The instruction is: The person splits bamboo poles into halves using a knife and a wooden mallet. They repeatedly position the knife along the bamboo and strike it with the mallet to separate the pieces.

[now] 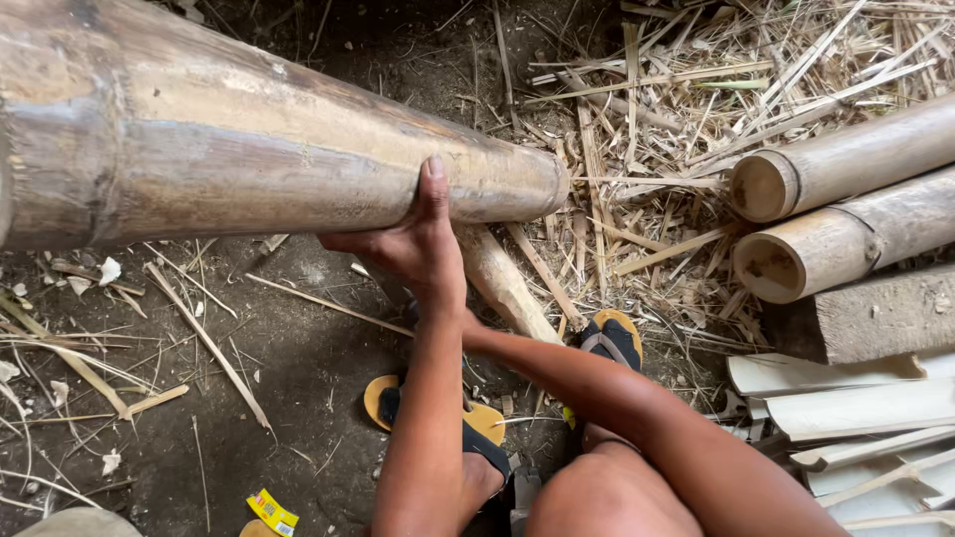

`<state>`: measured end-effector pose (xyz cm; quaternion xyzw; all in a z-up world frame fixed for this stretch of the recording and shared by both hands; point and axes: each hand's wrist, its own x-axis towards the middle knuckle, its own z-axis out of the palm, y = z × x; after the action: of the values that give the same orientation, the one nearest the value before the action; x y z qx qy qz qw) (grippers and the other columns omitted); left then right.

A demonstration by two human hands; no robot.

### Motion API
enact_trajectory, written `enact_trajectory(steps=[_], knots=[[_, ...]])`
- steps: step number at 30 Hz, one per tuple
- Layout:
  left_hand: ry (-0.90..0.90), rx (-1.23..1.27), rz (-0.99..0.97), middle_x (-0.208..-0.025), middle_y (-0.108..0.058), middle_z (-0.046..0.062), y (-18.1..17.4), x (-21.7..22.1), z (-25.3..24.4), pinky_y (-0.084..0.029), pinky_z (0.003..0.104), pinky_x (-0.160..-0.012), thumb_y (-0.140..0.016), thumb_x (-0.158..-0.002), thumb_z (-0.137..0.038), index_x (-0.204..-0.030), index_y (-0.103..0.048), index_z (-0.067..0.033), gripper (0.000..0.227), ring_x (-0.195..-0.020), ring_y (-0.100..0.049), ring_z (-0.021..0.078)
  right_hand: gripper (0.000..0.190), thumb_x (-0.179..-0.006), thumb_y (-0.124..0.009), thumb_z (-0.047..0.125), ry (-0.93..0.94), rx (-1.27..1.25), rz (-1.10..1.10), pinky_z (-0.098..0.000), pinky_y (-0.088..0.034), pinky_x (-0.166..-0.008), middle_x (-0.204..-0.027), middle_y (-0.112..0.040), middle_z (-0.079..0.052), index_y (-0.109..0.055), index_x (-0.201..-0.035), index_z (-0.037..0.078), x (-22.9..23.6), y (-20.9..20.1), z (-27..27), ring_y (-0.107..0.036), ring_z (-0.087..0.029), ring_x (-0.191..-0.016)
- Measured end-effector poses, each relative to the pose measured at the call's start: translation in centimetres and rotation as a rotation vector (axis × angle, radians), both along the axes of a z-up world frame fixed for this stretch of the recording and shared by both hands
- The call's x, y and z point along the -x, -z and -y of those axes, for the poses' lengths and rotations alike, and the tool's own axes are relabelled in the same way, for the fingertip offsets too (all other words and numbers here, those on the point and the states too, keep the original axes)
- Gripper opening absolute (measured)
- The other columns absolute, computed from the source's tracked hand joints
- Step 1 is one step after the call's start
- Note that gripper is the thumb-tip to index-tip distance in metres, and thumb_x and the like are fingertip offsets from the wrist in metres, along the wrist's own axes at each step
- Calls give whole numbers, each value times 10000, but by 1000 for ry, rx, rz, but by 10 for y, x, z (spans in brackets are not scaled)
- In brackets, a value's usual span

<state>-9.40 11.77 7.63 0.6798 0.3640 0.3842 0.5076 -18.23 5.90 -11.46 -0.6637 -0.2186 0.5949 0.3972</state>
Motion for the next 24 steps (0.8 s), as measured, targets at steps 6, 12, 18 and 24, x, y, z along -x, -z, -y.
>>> enact_trajectory(steps=[6, 12, 18, 24], knots=[[72, 160, 259, -1532, -161, 278, 4, 1, -3, -436, 490, -1210, -846, -883, -309, -1530, 81, -7, 1171, -1461, -351, 377, 477, -768, -672, 215, 191, 206, 84, -419, -595, -597, -847, -701, -76, -600, -1213, 59, -71, -93, 98, -710, -246, -656], [108, 101, 216, -1634, -81, 281, 19, 3, 7, -358, 500, -1277, -866, -899, -318, -1598, 160, -13, 1278, -1557, -261, 395, 543, -770, -706, 170, 175, 435, 261, -339, -564, -610, -817, -750, -62, -606, -1303, 132, -92, -214, 241, -691, -173, -656], [86, -50, 82, -1633, -151, 290, 23, -4, 10, -306, 525, -1317, -870, -864, -518, -1621, 114, -15, 1340, -1561, -317, 404, 643, -756, -845, 228, 557, 556, 313, -324, -507, -535, -768, -696, -111, -617, -1354, 169, -74, -266, 319, -606, -181, -594], [137, -132, -30, -1634, -199, 278, 25, -12, 16, -318, 532, -1348, -819, -854, -667, -1649, 116, -42, 1378, -1590, -344, 392, 458, -860, -679, 117, 665, 176, 724, -322, -606, -609, -979, -682, -176, -428, -1225, 2, -96, -197, 261, -692, -193, -744]])
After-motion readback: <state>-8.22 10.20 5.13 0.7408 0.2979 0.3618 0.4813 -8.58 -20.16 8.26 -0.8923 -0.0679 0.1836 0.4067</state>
